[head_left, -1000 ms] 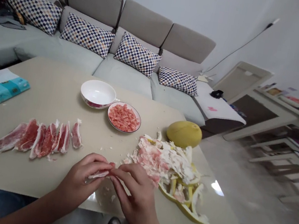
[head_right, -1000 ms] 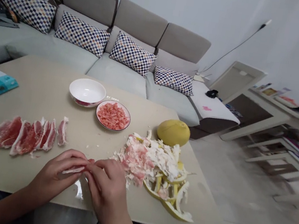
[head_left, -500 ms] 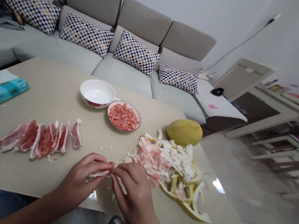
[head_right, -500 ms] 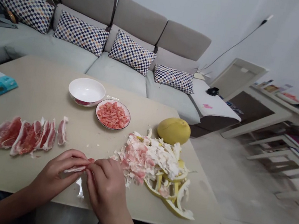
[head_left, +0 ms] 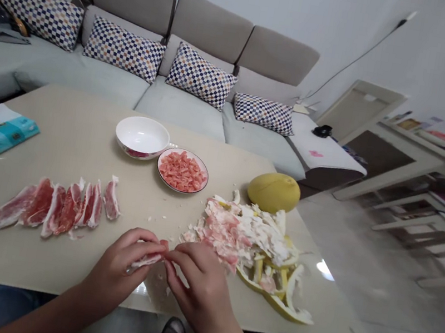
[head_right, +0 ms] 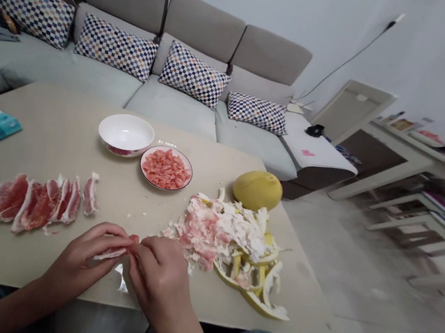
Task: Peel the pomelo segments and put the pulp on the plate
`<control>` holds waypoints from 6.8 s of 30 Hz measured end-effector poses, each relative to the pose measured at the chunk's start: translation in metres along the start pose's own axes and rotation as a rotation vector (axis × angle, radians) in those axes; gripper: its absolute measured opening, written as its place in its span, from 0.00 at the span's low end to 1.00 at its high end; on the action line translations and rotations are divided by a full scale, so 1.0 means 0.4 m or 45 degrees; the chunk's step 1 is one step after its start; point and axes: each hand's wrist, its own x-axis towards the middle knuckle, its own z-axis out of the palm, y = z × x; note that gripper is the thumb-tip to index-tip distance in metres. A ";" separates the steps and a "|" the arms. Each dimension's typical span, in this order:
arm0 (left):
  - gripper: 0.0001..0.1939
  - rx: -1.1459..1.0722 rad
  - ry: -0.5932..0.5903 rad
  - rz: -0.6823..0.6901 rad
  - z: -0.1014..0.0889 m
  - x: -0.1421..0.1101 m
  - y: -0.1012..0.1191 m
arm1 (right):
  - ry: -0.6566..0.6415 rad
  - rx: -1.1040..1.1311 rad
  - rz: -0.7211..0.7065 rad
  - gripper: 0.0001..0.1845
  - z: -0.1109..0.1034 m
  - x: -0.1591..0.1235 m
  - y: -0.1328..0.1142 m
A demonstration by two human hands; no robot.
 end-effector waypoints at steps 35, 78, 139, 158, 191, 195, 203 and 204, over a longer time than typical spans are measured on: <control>0.16 -1.232 0.023 -0.934 -0.022 0.034 0.007 | 0.129 0.770 0.777 0.14 0.010 -0.018 0.030; 0.15 -1.141 -0.155 -0.718 -0.014 0.020 -0.009 | -0.045 0.720 0.581 0.15 -0.023 0.002 -0.034; 0.15 -0.536 -0.295 -0.749 -0.027 0.028 0.032 | -0.389 1.480 0.962 0.12 0.016 -0.016 0.054; 0.09 0.530 -0.200 -0.115 -0.004 0.049 -0.135 | -0.123 2.109 1.236 0.19 0.018 -0.049 0.128; 0.18 -0.563 0.308 -0.524 0.002 0.390 -0.036 | -0.092 1.694 0.916 0.23 0.107 0.214 0.283; 0.18 -0.809 0.289 -0.646 -0.011 0.394 -0.058 | -0.083 1.538 0.868 0.16 0.086 0.211 0.310; 0.21 -1.121 0.149 -0.760 -0.030 0.386 -0.057 | 0.154 0.971 0.611 0.04 0.051 0.312 0.389; 0.19 -1.125 0.148 -0.752 -0.027 0.385 -0.057 | 0.176 0.924 0.575 0.05 0.049 0.323 0.390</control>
